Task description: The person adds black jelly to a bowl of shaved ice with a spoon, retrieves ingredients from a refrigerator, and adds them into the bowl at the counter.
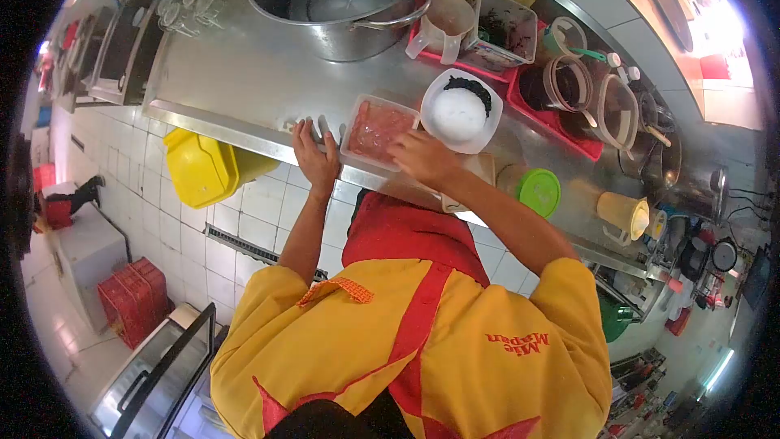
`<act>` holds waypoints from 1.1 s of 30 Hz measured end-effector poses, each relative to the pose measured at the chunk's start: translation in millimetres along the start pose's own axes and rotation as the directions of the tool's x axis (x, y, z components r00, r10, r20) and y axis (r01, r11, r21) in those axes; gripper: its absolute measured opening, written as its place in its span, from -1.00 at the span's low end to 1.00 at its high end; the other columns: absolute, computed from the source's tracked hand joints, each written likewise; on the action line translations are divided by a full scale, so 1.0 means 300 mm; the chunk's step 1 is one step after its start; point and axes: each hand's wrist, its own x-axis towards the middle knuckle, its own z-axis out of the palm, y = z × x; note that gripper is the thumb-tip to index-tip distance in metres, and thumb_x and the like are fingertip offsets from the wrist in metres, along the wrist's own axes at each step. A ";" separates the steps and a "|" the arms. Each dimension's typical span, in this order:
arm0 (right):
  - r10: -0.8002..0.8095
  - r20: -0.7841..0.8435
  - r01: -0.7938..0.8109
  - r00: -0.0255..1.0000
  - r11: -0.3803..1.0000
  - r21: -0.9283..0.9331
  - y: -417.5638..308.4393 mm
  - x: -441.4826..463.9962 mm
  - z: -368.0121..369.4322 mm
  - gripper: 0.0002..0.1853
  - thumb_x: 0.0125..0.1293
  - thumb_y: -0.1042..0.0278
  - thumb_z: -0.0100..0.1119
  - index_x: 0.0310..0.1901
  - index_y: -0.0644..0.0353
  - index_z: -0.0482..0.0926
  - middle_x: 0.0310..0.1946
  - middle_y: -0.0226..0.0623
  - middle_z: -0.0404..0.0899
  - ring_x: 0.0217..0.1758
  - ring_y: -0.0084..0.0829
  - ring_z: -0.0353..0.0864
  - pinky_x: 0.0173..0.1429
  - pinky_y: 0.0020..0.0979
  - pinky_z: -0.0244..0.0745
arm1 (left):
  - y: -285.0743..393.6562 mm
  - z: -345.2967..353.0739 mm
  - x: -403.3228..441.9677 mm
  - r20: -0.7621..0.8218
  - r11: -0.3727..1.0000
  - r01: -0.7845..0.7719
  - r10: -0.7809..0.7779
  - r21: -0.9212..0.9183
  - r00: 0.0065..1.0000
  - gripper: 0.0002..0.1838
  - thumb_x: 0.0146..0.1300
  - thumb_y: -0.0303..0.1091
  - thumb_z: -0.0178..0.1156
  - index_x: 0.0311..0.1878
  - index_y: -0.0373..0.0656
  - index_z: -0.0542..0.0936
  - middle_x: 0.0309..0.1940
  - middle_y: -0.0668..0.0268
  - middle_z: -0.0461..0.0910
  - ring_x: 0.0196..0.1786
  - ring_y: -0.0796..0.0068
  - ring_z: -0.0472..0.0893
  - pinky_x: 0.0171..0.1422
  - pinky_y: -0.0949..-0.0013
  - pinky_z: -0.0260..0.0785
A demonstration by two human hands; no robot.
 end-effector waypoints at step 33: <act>0.372 0.171 -0.398 0.912 0.905 0.151 0.043 0.185 0.128 -0.82 0.21 0.30 0.11 -0.34 0.25 0.56 -0.40 0.01 0.59 -0.22 -0.01 0.59 -0.09 -0.11 0.46 | 0.045 -0.020 0.019 0.013 0.996 -0.019 0.017 0.089 1.000 -0.65 0.21 -0.24 0.15 0.00 -0.22 0.48 0.02 0.08 0.48 0.13 0.02 0.43 0.22 0.07 0.24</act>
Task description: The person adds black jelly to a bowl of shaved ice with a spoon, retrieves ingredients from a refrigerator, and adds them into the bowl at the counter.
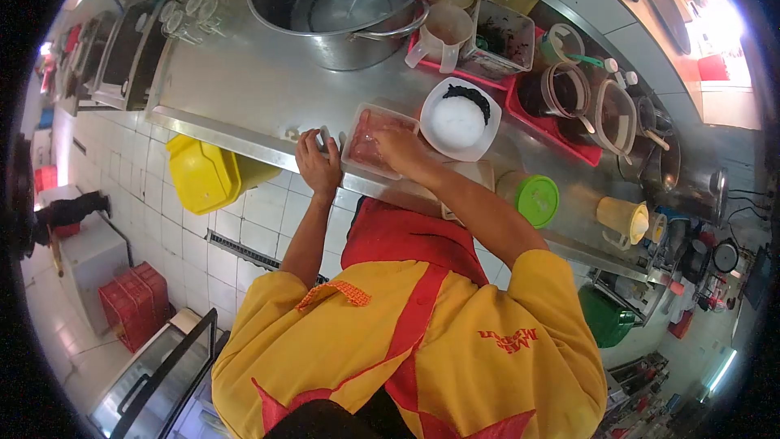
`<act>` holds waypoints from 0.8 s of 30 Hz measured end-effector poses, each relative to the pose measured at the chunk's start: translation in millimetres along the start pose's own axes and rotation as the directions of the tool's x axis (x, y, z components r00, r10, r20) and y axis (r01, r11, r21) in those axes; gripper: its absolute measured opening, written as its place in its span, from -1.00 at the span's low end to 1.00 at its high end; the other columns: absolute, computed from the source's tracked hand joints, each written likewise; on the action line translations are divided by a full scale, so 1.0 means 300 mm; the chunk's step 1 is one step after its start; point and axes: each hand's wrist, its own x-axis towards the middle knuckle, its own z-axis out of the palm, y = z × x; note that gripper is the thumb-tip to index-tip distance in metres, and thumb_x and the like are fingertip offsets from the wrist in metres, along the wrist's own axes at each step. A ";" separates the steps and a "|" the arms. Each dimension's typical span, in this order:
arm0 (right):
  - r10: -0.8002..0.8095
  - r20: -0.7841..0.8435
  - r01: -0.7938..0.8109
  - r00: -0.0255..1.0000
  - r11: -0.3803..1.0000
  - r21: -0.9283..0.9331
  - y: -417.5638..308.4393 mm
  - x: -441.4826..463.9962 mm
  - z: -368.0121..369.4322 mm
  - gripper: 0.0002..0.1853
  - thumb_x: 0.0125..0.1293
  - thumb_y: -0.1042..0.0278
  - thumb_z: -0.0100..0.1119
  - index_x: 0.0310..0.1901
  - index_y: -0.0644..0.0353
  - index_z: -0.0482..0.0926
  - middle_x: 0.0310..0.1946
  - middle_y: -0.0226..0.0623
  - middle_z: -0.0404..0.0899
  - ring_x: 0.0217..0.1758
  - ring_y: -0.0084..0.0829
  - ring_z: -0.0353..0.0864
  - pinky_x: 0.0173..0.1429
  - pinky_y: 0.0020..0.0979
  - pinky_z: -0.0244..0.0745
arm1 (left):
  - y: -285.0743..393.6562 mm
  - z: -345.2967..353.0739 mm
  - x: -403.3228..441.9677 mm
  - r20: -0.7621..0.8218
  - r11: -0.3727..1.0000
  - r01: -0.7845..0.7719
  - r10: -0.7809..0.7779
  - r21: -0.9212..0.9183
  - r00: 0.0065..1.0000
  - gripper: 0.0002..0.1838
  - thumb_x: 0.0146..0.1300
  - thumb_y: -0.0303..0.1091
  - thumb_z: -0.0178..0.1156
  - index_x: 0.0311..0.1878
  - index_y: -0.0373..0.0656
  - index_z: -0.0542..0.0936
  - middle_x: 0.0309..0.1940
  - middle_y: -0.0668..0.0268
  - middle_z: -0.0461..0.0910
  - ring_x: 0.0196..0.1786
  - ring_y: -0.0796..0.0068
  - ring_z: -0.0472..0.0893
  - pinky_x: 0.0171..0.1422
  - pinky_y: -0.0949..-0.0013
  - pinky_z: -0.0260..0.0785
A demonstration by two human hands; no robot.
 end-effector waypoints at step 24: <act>-0.274 0.093 0.284 0.957 0.951 -0.122 -0.011 0.019 0.108 -0.79 0.24 0.37 -0.01 -0.19 0.27 0.55 -0.13 -0.06 0.49 -0.03 -0.08 0.55 0.06 -0.14 0.46 | -0.028 0.015 -0.002 -0.024 1.000 -0.019 0.019 0.000 1.000 -0.67 0.19 -0.27 0.18 -0.04 -0.23 0.50 0.01 0.11 0.51 0.16 0.04 0.44 0.22 0.07 0.25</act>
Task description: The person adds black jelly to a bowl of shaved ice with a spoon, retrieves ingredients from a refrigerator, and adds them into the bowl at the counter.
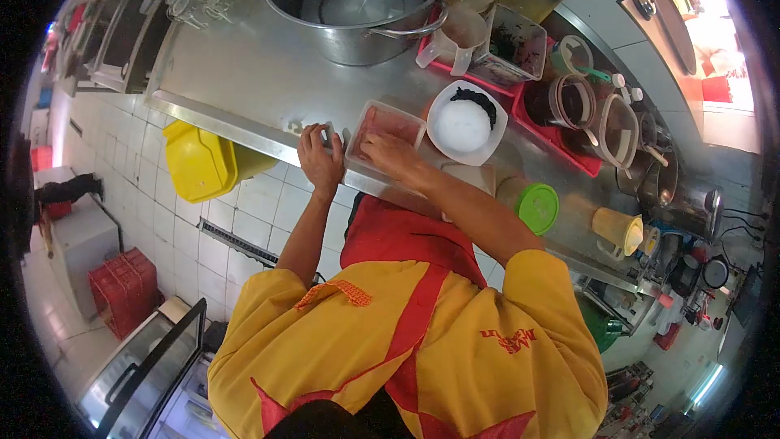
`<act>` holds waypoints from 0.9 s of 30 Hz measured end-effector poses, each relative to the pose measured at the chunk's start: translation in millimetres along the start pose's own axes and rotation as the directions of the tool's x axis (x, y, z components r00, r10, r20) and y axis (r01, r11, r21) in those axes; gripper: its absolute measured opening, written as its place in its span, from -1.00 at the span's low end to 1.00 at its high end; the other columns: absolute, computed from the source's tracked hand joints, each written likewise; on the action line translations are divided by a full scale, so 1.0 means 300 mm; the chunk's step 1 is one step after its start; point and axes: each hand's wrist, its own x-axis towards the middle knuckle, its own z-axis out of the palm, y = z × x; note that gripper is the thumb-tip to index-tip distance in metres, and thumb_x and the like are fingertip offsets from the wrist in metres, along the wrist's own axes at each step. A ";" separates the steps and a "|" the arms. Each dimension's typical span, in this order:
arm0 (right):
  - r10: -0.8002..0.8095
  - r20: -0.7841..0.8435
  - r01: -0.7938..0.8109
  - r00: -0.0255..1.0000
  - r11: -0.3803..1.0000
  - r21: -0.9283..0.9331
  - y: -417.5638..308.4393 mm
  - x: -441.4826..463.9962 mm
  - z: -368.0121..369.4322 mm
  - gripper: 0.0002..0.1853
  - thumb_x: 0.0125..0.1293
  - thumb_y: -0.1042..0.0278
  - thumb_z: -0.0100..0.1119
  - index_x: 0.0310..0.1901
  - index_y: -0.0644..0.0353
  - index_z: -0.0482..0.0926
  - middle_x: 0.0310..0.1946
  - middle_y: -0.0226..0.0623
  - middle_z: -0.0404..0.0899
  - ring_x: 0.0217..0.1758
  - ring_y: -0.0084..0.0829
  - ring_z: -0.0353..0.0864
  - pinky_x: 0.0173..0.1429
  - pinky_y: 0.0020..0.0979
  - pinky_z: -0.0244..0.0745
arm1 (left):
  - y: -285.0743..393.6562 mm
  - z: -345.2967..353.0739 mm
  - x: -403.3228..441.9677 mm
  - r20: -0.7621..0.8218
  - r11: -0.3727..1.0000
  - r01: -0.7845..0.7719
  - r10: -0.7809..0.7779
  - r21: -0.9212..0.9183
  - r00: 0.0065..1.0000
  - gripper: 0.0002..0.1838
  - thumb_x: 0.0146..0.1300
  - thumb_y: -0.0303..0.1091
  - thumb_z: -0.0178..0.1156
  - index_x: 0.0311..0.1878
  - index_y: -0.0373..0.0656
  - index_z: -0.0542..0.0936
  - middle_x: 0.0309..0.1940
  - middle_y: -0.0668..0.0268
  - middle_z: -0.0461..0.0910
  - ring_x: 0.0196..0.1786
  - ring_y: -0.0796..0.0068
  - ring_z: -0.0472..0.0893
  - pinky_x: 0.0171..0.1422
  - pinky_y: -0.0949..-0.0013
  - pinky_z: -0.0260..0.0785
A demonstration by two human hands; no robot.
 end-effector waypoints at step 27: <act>0.269 -0.061 -0.238 0.961 0.920 0.313 0.028 0.010 -0.055 -0.80 0.02 0.47 0.18 -0.27 0.24 0.46 -0.35 -0.04 0.55 -0.22 -0.06 0.56 -0.13 -0.14 0.43 | 0.010 -0.012 0.000 0.008 1.000 -0.011 0.011 0.003 1.000 -0.67 0.17 -0.26 0.19 -0.05 -0.22 0.50 0.01 0.11 0.50 0.15 0.04 0.44 0.22 0.05 0.25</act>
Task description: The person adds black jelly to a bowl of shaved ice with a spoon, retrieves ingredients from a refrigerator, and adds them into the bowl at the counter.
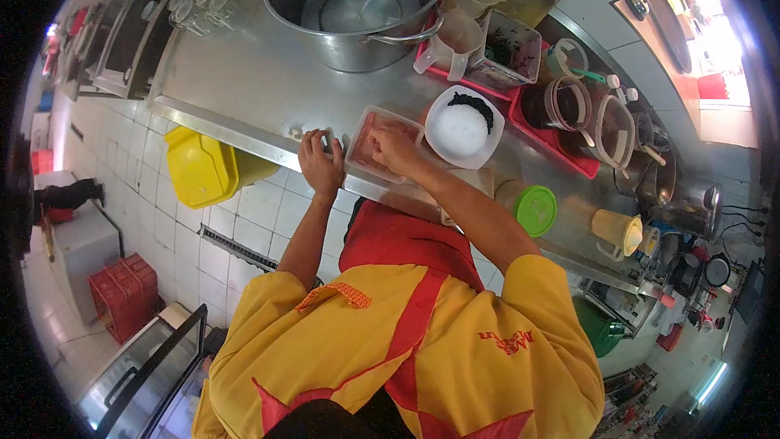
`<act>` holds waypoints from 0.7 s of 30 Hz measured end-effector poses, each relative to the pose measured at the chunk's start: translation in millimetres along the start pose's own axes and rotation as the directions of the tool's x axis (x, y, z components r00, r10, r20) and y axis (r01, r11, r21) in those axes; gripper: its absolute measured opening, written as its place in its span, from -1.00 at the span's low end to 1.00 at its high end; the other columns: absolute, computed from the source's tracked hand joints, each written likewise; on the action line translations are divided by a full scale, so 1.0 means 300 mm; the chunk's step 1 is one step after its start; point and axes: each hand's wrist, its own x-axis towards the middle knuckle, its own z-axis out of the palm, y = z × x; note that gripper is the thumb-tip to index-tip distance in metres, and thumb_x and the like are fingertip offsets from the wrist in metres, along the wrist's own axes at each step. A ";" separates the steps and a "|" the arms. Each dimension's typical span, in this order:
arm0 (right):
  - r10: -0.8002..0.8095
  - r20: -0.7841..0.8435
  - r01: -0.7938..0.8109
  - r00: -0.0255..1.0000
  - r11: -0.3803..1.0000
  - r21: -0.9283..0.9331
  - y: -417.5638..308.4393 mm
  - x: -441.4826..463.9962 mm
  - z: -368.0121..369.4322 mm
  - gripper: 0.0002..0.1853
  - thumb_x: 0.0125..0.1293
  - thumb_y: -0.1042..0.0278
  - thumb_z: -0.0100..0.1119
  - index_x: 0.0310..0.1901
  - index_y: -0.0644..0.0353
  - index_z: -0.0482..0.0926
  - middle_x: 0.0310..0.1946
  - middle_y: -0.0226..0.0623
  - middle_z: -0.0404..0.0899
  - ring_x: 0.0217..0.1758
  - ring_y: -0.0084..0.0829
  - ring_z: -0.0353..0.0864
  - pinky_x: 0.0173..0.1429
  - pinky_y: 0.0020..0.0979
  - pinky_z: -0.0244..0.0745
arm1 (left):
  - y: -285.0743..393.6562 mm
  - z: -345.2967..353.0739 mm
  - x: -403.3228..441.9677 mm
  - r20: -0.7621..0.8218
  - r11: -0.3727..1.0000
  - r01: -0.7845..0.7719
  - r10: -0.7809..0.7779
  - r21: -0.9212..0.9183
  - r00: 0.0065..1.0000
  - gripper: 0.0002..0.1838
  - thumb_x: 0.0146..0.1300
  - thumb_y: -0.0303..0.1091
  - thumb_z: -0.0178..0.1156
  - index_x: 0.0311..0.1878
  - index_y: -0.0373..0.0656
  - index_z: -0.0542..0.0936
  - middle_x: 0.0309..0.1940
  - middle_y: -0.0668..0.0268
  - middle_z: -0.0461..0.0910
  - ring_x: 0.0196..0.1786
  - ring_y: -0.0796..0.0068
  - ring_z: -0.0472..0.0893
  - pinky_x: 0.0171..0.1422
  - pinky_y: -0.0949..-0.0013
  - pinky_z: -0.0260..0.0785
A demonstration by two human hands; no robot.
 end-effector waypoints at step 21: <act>-0.028 0.107 0.035 0.994 0.997 -0.066 0.045 0.008 0.035 -0.83 0.03 0.48 0.12 -0.32 0.28 0.42 -0.36 0.07 0.52 -0.22 0.10 0.52 -0.14 -0.02 0.39 | -0.006 -0.001 -0.003 0.023 0.999 0.035 -0.035 -0.038 0.999 -0.68 0.20 -0.23 0.16 -0.06 -0.22 0.51 0.02 0.09 0.50 0.17 0.02 0.42 0.25 0.05 0.22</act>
